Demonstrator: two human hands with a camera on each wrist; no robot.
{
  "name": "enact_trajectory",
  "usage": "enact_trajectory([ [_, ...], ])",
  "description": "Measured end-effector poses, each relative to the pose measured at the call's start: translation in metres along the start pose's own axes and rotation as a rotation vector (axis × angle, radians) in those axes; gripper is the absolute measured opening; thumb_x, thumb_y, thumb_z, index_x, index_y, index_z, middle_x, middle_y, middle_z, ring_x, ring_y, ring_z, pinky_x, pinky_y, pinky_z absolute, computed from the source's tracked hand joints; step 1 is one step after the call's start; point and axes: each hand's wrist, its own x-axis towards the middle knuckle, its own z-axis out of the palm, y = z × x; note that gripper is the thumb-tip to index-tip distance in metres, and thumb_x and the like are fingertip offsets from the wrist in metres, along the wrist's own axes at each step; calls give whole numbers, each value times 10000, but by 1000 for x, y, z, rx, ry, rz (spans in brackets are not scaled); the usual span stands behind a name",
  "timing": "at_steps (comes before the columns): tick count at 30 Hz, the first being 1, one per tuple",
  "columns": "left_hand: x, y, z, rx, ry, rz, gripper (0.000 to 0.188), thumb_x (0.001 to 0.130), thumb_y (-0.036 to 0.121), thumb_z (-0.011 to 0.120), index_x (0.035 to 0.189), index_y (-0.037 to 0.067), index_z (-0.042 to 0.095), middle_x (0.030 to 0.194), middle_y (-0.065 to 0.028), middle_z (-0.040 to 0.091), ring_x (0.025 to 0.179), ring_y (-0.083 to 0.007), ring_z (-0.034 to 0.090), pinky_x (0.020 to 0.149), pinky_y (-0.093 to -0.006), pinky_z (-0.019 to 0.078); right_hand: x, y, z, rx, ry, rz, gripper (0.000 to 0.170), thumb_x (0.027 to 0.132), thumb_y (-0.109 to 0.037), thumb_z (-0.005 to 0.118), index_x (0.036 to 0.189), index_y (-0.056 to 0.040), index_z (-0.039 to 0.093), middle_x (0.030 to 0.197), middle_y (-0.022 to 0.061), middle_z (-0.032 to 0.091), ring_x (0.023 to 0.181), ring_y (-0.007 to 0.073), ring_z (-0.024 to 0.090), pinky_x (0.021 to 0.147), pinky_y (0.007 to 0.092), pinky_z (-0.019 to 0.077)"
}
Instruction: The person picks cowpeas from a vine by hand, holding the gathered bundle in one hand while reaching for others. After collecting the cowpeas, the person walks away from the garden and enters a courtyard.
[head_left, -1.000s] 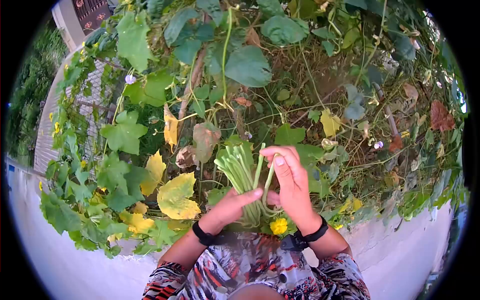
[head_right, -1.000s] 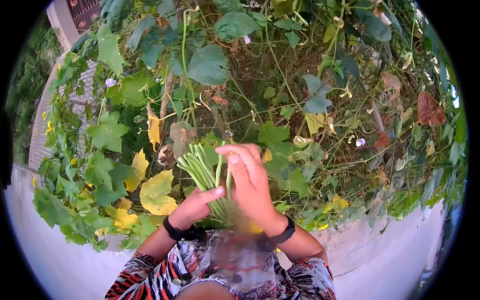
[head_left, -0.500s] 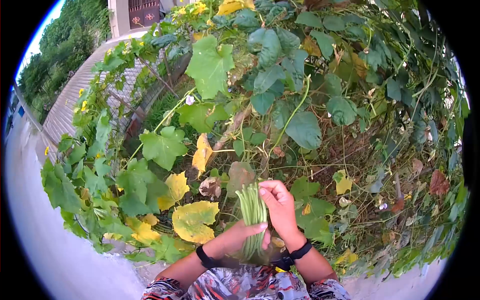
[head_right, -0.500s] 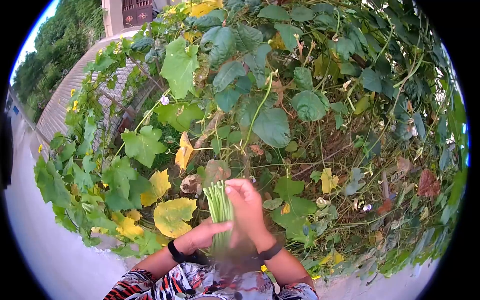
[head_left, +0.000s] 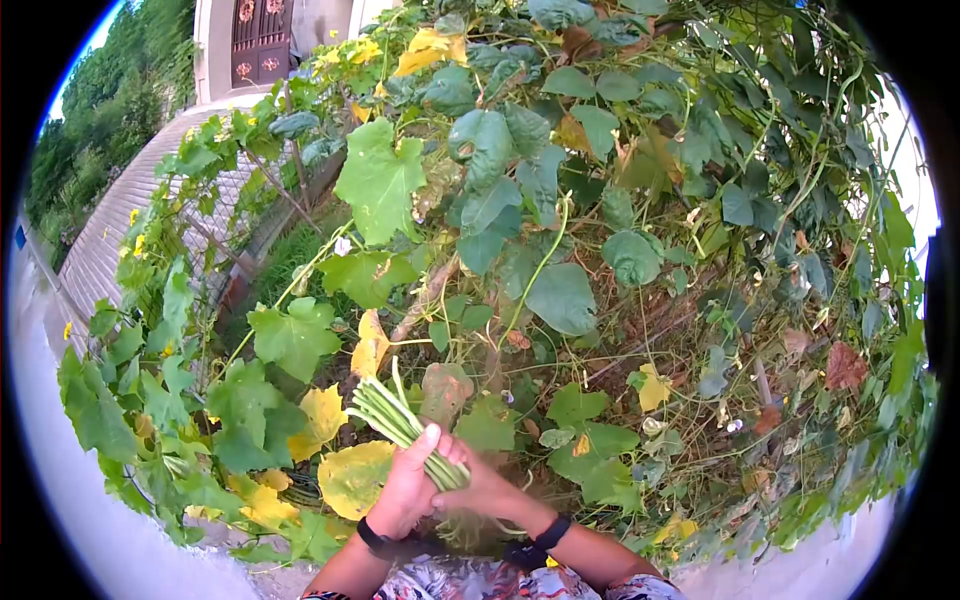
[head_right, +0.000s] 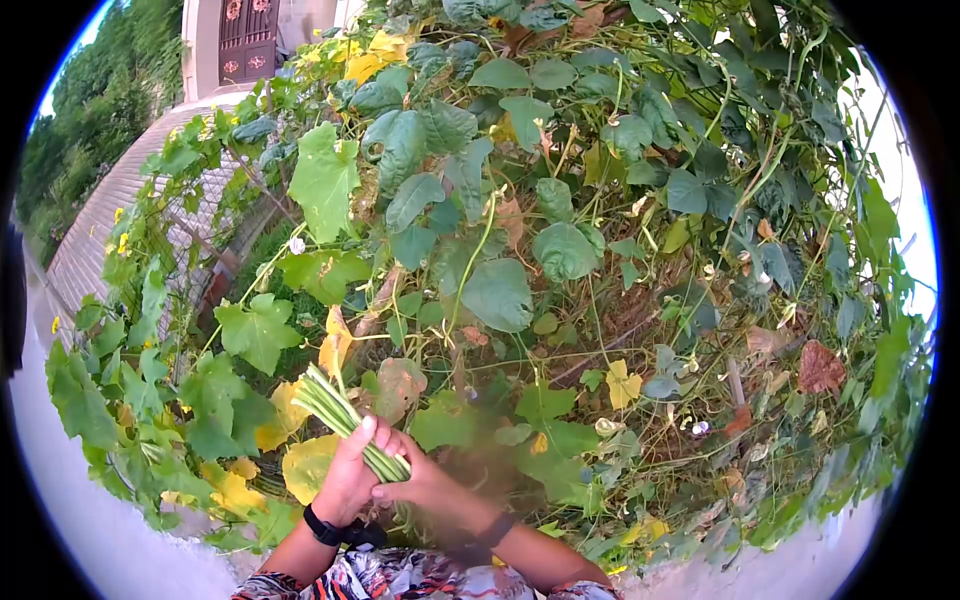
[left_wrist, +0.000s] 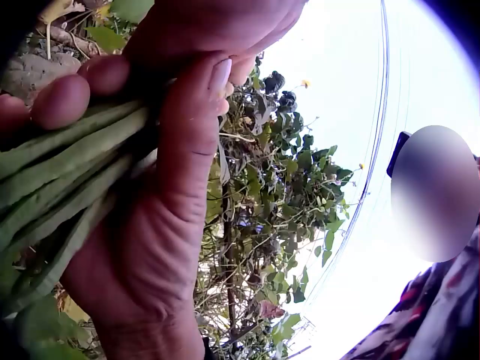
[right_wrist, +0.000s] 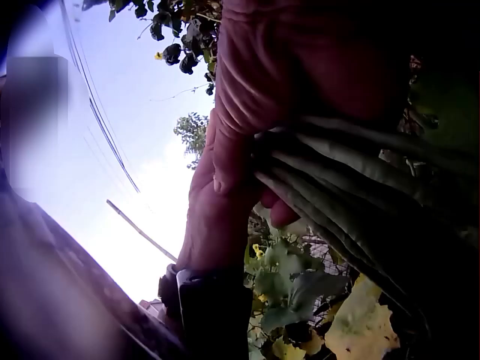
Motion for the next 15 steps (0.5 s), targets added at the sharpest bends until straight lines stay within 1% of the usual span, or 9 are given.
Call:
enact_trajectory([
  [2,2,3,-1,17,11,101,234,882,248,626,897,100,446,765,-47,527,758,-190,537,805,-378,469,-1,6,-5,184,-119,121,744,776,-137,726,1371,2,301,1212,54,482,1098,133,443,938,294,390],
  [3,5,9,2,83,14,168,237,891,264,609,901,89,448,749,-50,524,786,-193,547,872,-406,458,-5,1,-9,193,-216,301,616,785,-144,714,1298,7,411,1129,46,524,987,101,500,871,275,429],
  [5,6,22,11,251,42,335,248,909,286,575,869,84,438,730,-49,528,717,-201,566,857,-419,485,-13,18,-3,351,-222,373,555,803,-155,694,1274,-4,441,1026,18,558,852,81,529,752,246,461],
  [8,0,40,15,273,-108,353,261,929,294,538,828,83,421,680,-42,507,606,-200,560,727,-395,526,-20,9,-2,315,-245,269,521,816,-143,671,1272,-21,452,958,-3,565,765,64,522,650,214,453],
  [9,-4,47,22,215,-111,366,263,937,282,526,801,96,398,633,-27,461,512,-173,507,589,-348,515,-22,4,1,222,-207,215,484,824,-146,659,1257,-36,472,899,-21,559,750,51,515,631,205,443],
  [11,-8,62,21,181,-96,440,264,939,286,525,803,104,391,613,-12,415,505,-146,468,535,-314,473,-27,5,-1,164,-185,350,473,827,-150,657,1249,-31,478,859,-29,550,722,41,507,617,201,438],
  [12,-10,64,30,212,0,487,251,964,289,479,790,132,389,601,25,353,480,-104,382,516,-274,411,-32,-3,-1,260,-139,352,463,833,-162,651,1241,-27,481,868,-32,559,703,35,501,609,199,434],
  [13,-12,67,29,167,56,469,247,970,274,470,783,134,389,611,32,354,491,-96,376,508,-261,389,-31,0,-7,171,-219,366,537,798,-173,688,1270,-33,473,1065,14,589,929,73,536,800,256,471],
  [15,-13,76,21,55,74,483,242,972,279,471,790,133,408,615,38,354,494,-87,370,507,-257,382,-35,0,-9,-75,-206,299,518,797,-188,689,1245,-30,483,992,32,608,874,87,552,757,269,480],
])
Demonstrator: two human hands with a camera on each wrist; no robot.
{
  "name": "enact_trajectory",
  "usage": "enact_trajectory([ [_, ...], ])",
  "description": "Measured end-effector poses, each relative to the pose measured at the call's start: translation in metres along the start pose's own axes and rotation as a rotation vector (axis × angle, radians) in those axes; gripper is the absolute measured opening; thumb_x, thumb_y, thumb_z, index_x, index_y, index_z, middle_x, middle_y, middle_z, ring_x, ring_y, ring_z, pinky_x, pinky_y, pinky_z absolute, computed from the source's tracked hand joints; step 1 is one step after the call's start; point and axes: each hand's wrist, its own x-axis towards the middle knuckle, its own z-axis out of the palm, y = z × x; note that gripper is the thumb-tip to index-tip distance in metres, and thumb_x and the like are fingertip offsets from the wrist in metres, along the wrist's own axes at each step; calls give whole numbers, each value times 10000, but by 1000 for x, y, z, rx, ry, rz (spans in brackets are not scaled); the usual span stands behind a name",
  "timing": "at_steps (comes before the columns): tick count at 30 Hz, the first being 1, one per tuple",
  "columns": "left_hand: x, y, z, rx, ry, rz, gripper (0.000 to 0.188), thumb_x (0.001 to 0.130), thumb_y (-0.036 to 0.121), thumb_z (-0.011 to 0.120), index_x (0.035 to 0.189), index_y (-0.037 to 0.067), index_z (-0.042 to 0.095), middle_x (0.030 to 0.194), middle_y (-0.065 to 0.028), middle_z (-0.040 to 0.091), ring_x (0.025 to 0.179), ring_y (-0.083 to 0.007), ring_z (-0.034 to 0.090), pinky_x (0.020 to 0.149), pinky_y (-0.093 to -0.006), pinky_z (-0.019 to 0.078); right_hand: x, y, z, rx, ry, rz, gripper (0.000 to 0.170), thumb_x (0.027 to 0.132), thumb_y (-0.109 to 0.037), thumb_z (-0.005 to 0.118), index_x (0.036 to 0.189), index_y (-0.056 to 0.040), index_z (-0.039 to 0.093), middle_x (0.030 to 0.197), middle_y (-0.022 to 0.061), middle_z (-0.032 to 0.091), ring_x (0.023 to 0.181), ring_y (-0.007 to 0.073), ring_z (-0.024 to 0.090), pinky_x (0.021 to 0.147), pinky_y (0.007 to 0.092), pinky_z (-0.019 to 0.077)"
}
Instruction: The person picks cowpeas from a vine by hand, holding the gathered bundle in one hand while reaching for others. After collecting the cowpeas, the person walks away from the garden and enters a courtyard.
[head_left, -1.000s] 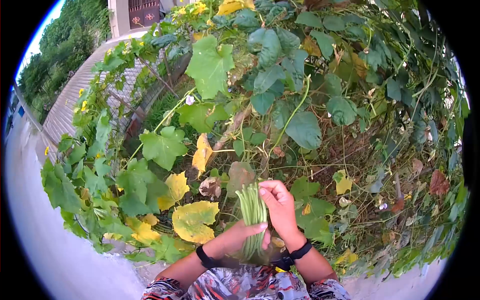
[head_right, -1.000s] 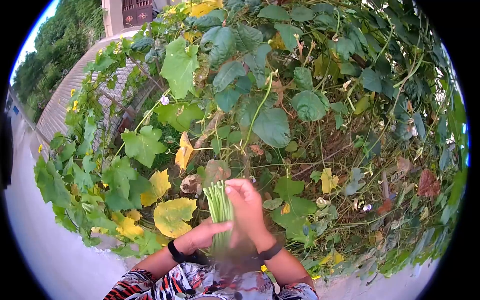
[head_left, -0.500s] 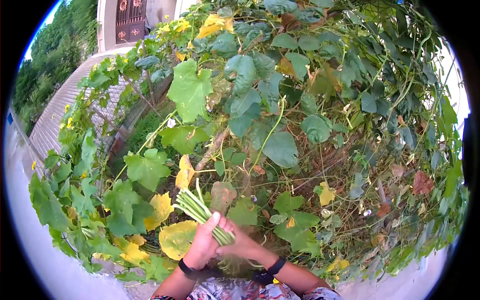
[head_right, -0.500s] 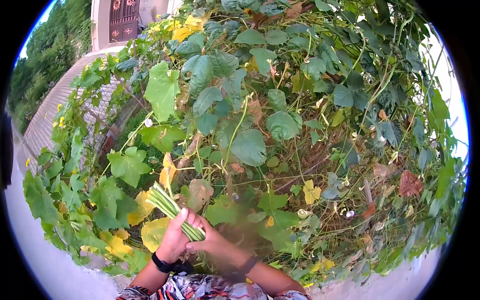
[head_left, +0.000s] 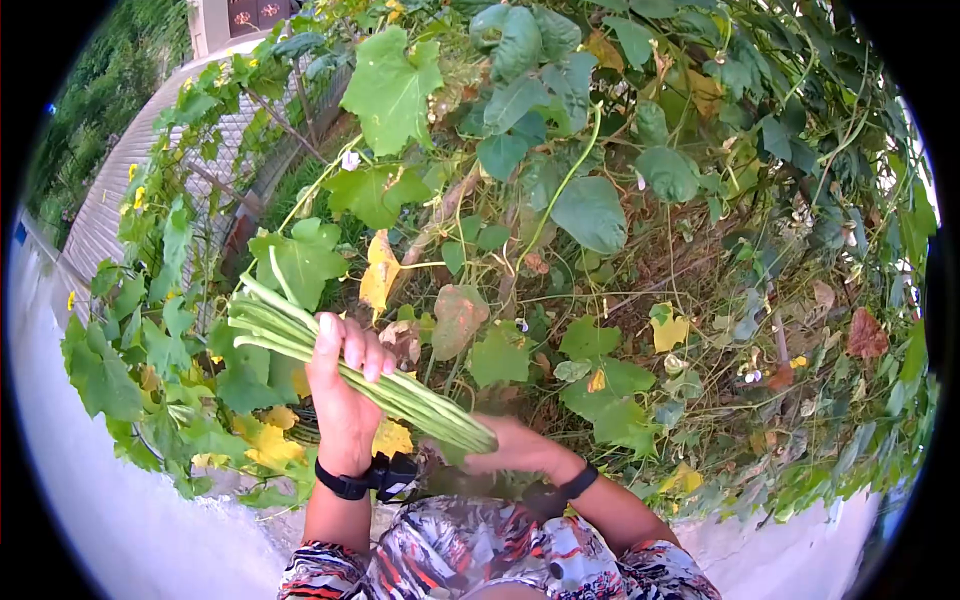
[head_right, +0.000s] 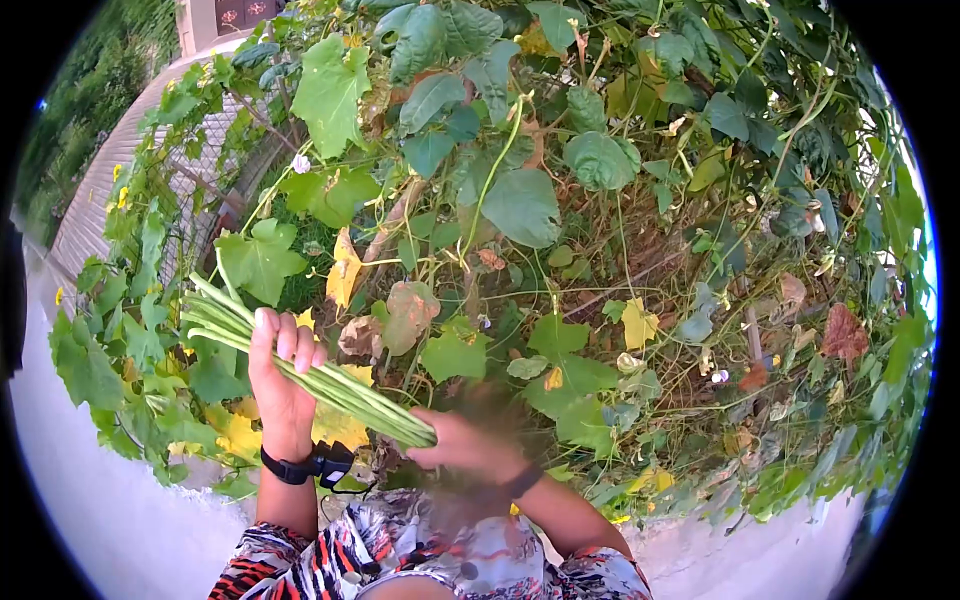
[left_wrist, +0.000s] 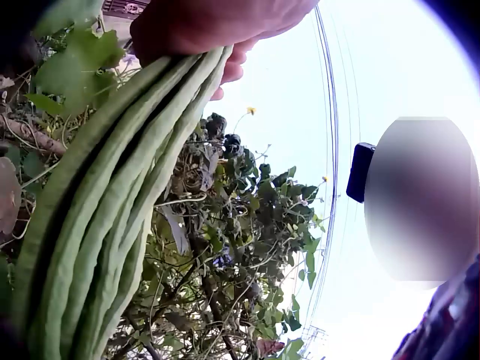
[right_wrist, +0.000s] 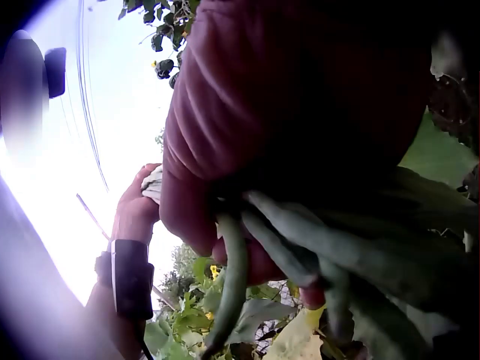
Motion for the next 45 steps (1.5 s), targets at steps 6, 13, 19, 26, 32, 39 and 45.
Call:
enact_trajectory([
  [6,5,23,-18,-99,91,33,287,980,326,455,776,125,436,625,39,362,527,-94,364,532,-268,374,-10,2,2,-16,47,168,484,785,-168,664,1216,-32,492,856,32,623,615,71,549,587,248,486],
  [13,7,47,-41,-142,185,102,243,973,316,475,809,136,462,625,44,369,507,-81,347,506,-243,363,-16,40,3,-353,208,66,397,769,-156,685,1113,-37,527,808,83,603,702,148,570,662,317,476],
  [19,11,64,-78,-302,132,123,258,992,286,431,839,87,493,627,22,396,517,-98,362,521,-268,379,-26,76,-6,-548,419,275,204,823,-135,608,1007,-65,555,777,130,604,689,234,596,651,345,469],
  [26,19,78,-100,-496,77,34,290,995,286,418,788,86,447,629,14,391,528,-103,358,538,-267,371,-28,119,-18,-396,895,262,158,902,-142,537,1022,-41,547,799,57,587,689,139,582,620,300,468],
  [32,1,37,-45,-137,163,-9,248,983,303,451,812,124,458,642,32,388,544,-92,376,551,-261,388,34,-39,-2,-285,499,-423,626,816,-301,676,1287,3,397,1284,148,449,1197,238,443,1027,366,335],
  [39,-20,-25,-13,55,96,-134,209,926,240,558,920,93,409,697,-7,410,636,-145,447,634,-314,433,76,-55,20,168,85,-433,828,713,-263,752,1366,-35,297,1199,142,483,1140,224,481,967,342,389],
  [45,-31,-27,-4,28,62,-75,254,910,262,567,1058,86,458,792,-9,469,748,-145,484,828,-346,454,37,-59,8,307,-163,-42,417,737,-120,665,1098,-27,476,843,33,566,676,107,566,599,263,480],
])
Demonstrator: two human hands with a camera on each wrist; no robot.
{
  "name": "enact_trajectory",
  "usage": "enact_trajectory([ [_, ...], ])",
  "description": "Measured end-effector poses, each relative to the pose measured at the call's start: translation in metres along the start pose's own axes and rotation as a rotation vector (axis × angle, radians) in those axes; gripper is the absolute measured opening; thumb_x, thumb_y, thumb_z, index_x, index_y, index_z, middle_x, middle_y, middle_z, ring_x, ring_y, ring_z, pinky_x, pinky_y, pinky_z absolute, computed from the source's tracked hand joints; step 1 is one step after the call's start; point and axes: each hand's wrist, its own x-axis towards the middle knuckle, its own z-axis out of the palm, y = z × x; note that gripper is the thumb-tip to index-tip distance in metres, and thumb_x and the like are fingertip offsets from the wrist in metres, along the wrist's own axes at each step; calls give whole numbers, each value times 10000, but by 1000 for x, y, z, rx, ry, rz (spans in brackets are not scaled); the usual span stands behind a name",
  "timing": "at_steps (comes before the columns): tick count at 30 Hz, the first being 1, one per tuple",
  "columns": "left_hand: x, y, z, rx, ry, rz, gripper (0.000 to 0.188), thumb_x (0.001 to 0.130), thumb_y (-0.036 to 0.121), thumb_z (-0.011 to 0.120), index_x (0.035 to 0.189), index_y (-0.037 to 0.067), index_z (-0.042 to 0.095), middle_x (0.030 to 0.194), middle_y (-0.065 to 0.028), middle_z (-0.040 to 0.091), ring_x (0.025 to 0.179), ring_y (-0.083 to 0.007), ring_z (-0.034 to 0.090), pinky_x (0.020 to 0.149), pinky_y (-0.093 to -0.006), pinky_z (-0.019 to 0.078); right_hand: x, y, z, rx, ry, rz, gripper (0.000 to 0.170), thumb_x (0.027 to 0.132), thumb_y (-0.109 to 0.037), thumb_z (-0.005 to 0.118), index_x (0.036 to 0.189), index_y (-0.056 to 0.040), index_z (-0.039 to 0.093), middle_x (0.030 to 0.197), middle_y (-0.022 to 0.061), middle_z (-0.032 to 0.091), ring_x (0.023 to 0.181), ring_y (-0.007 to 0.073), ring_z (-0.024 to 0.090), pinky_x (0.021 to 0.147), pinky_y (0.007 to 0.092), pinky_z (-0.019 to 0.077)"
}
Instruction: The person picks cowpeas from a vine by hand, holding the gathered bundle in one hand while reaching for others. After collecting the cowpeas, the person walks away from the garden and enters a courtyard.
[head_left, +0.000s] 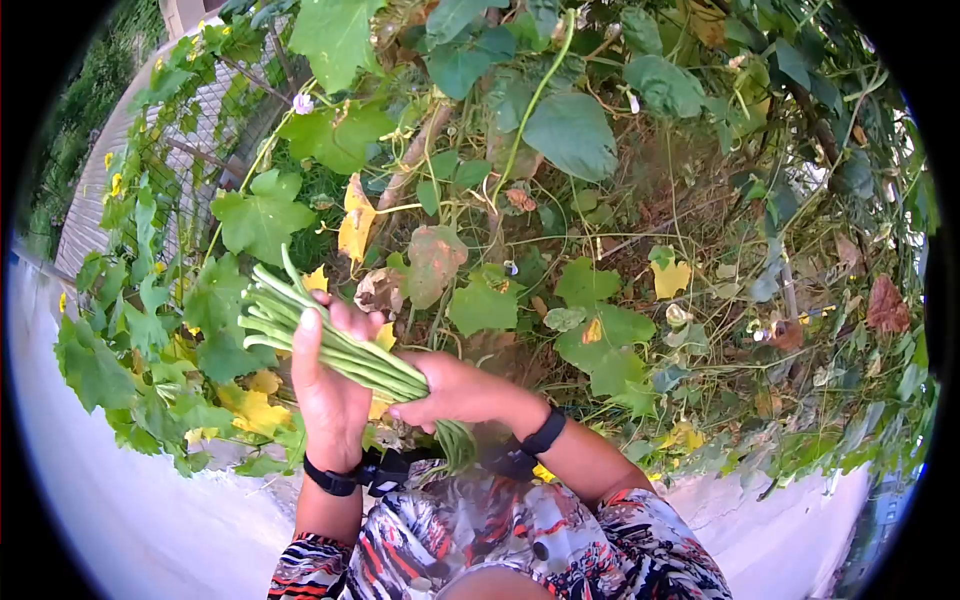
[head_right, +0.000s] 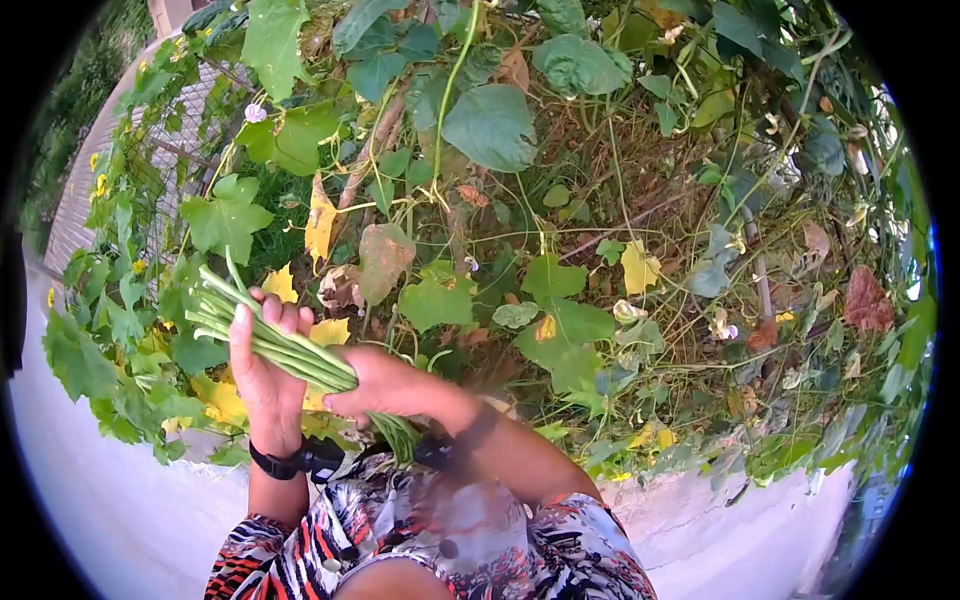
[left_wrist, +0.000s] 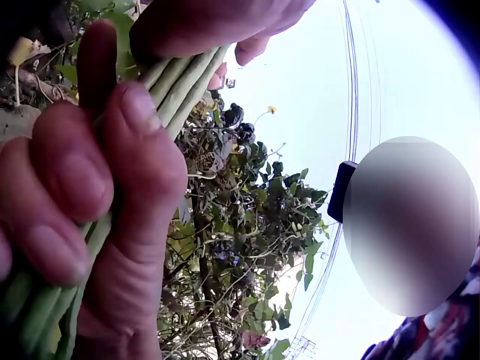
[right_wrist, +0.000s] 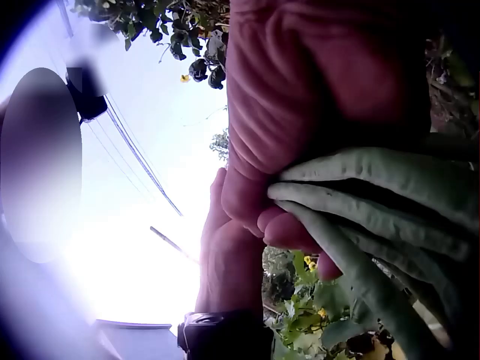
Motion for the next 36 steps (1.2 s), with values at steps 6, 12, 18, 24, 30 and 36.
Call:
enact_trajectory([
  [6,-1,-2,-11,-174,-101,-48,135,960,220,493,939,89,472,693,39,386,602,-81,359,562,-237,366,-17,16,-3,-135,9,-32,252,745,-121,651,916,-29,491,667,38,552,509,105,536,477,272,452],
  [12,-4,-10,-11,-213,-18,-96,204,954,282,458,862,104,496,628,32,419,565,-114,404,659,-319,437,-27,24,-8,-445,152,-122,342,737,-201,664,975,-13,508,693,129,597,593,208,606,561,323,480],
  [18,-1,-37,-2,-118,78,-137,333,928,405,507,1001,81,527,745,5,502,655,-163,484,803,-382,454,-34,24,-16,-508,371,-22,468,718,-261,677,1078,-6,519,781,193,617,690,334,629,625,382,480],
  [24,3,-55,-17,144,-81,-241,329,907,337,556,1077,62,489,843,-34,520,852,-234,559,994,-450,378,-13,26,-12,-672,568,-4,467,735,-249,655,1151,-94,509,843,200,634,758,378,626,662,428,502],
  [30,39,-24,-38,76,-63,-266,155,882,241,558,931,100,515,757,-19,535,1003,-281,588,1022,-456,368,26,14,8,-723,564,-25,420,751,-231,634,1115,-83,487,796,198,626,733,390,620,639,456,491],
  [36,47,6,-52,62,-240,-211,276,953,319,484,772,143,373,600,41,399,609,-179,502,867,-410,442,55,14,23,-646,544,-92,397,729,-206,684,1034,-31,501,786,215,619,713,401,617,627,446,497],
])
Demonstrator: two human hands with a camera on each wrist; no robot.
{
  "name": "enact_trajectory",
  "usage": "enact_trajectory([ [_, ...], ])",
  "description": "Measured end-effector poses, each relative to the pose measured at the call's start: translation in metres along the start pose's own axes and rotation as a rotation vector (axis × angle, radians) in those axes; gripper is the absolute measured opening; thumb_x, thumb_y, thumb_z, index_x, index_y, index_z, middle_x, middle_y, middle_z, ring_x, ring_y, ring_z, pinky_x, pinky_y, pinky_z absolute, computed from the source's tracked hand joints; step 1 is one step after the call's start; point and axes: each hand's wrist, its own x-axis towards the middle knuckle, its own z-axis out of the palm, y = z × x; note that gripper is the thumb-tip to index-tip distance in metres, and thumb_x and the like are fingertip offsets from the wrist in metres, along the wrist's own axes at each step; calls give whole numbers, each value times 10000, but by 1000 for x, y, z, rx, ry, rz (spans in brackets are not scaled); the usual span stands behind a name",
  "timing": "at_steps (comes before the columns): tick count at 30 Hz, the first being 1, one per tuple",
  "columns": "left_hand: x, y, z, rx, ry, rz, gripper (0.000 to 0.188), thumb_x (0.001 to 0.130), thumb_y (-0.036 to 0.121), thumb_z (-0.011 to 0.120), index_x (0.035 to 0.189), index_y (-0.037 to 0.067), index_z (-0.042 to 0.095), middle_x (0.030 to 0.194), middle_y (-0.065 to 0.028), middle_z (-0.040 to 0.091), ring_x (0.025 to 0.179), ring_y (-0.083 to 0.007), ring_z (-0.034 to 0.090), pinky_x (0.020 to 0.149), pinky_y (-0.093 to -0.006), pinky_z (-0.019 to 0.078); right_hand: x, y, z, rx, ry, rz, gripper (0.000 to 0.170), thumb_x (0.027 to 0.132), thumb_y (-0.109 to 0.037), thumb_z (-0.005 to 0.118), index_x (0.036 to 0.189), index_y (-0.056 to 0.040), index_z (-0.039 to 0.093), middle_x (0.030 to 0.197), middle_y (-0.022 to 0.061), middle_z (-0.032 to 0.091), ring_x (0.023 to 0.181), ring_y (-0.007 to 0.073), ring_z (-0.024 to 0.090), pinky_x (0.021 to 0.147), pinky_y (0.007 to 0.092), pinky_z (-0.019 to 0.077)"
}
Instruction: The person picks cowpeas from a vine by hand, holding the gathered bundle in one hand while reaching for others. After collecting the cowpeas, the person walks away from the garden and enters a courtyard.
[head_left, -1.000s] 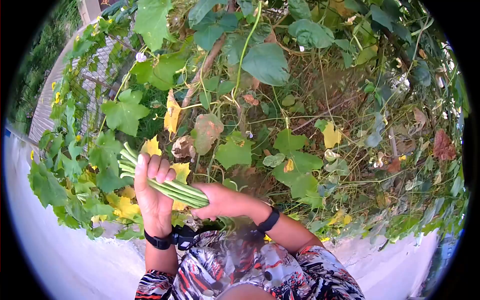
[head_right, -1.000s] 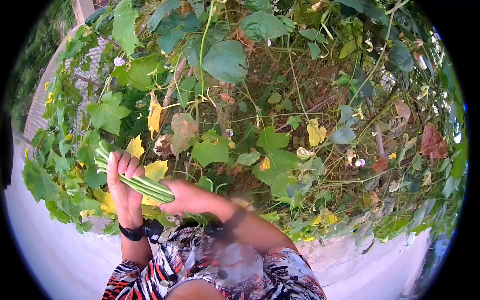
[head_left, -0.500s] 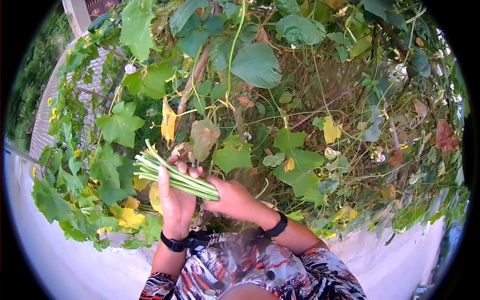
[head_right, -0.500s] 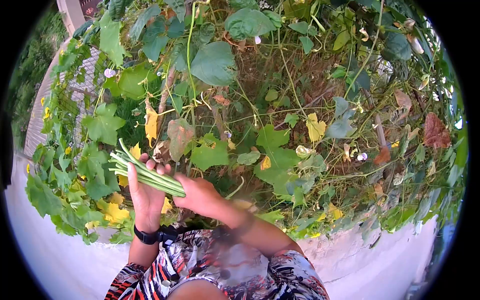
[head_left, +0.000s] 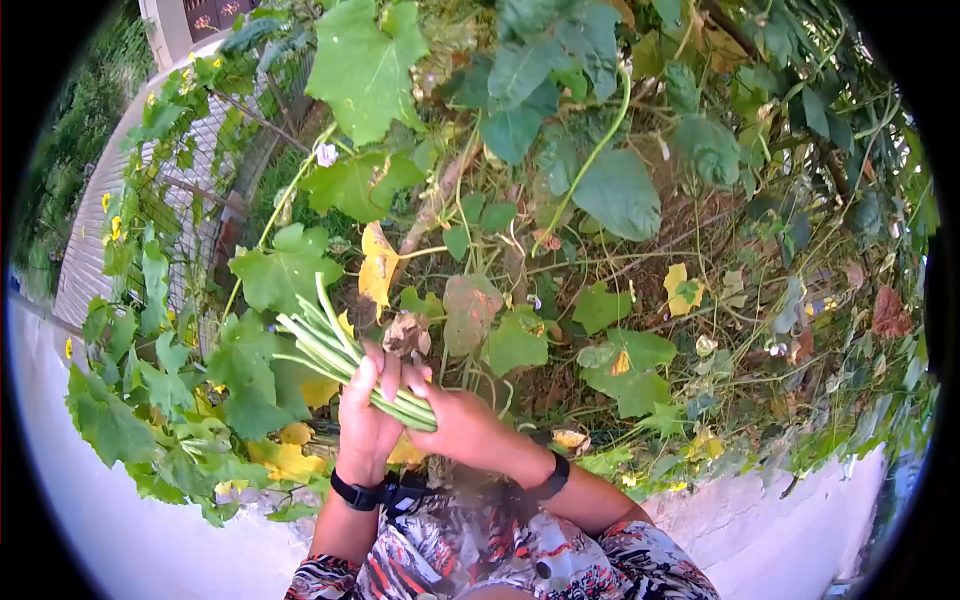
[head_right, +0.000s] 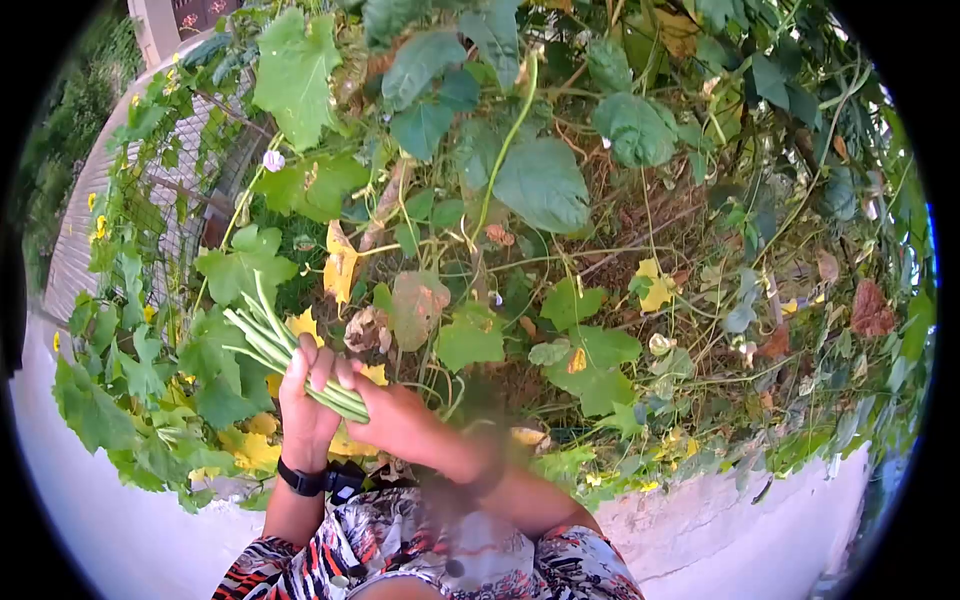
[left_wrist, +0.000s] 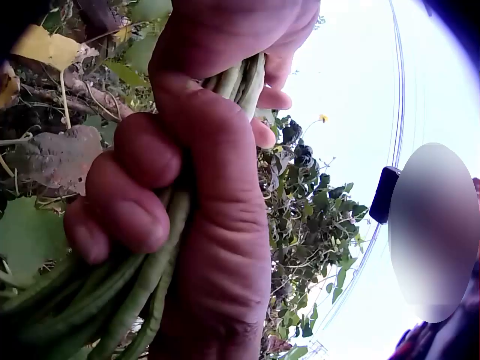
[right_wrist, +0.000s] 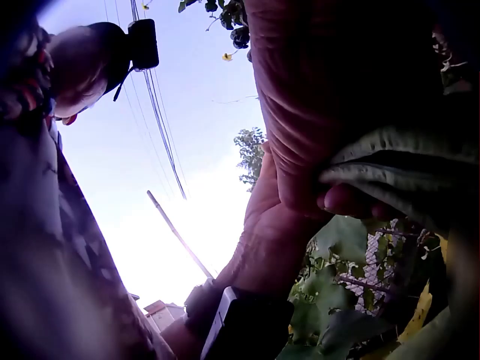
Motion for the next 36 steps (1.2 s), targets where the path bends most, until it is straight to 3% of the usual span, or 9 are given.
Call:
enact_trajectory([
  [3,-1,13,-4,-63,-1,36,259,925,314,541,795,134,407,592,29,381,542,-131,449,703,-359,474,3,-4,6,5,5,-23,413,712,-257,701,1014,-40,520,788,191,626,718,381,623,637,425,497],
  [6,1,32,-5,-181,120,22,272,983,325,437,777,153,390,584,65,346,506,-80,364,578,-275,416,2,18,9,-99,-97,22,384,724,-302,691,974,-48,547,800,173,616,743,355,619,648,396,477],
  [12,6,59,-37,-387,230,66,255,989,327,421,808,157,481,586,70,371,493,-74,380,553,-273,435,-19,42,-2,-153,-222,184,510,764,-432,641,1133,-100,527,907,161,628,833,310,627,710,393,483],
  [15,6,65,-42,-386,368,67,278,984,340,429,769,170,476,566,76,380,478,-72,392,539,-268,443,-32,47,-12,-275,-148,178,388,816,-369,611,1058,-82,516,771,123,617,648,287,614,596,397,476],
  [23,4,77,-61,-375,441,107,249,948,341,515,766,176,472,556,70,381,451,-71,385,483,-254,414,-44,28,-45,-492,-183,163,415,809,-454,591,1064,-128,554,914,103,636,817,277,632,668,383,491],
  [27,4,88,-62,-307,418,183,244,948,328,520,768,175,459,578,68,370,463,-62,366,469,-231,401,-51,32,-54,-596,-216,267,549,734,-460,658,1195,-206,501,830,102,651,748,295,641,608,386,485],
  [31,8,102,-64,-352,462,209,244,947,310,527,768,161,455,580,62,369,466,-57,378,457,-224,441,-61,51,-63,-669,-269,380,423,742,-265,593,1137,-148,497,830,111,631,812,307,624,648,433,461],
  [32,9,105,-68,-374,454,207,245,945,299,531,763,153,454,581,63,385,466,-54,390,454,-229,462,-70,53,-68,-690,-163,240,362,773,-206,548,1120,-120,494,846,101,599,885,287,603,695,449,455],
  [36,16,112,-67,-338,501,207,254,942,287,538,748,152,448,585,59,407,460,-52,396,443,-226,460,-52,42,-73,-702,-67,276,265,785,-205,548,1017,-79,523,892,92,575,889,319,572,703,446,460],
])
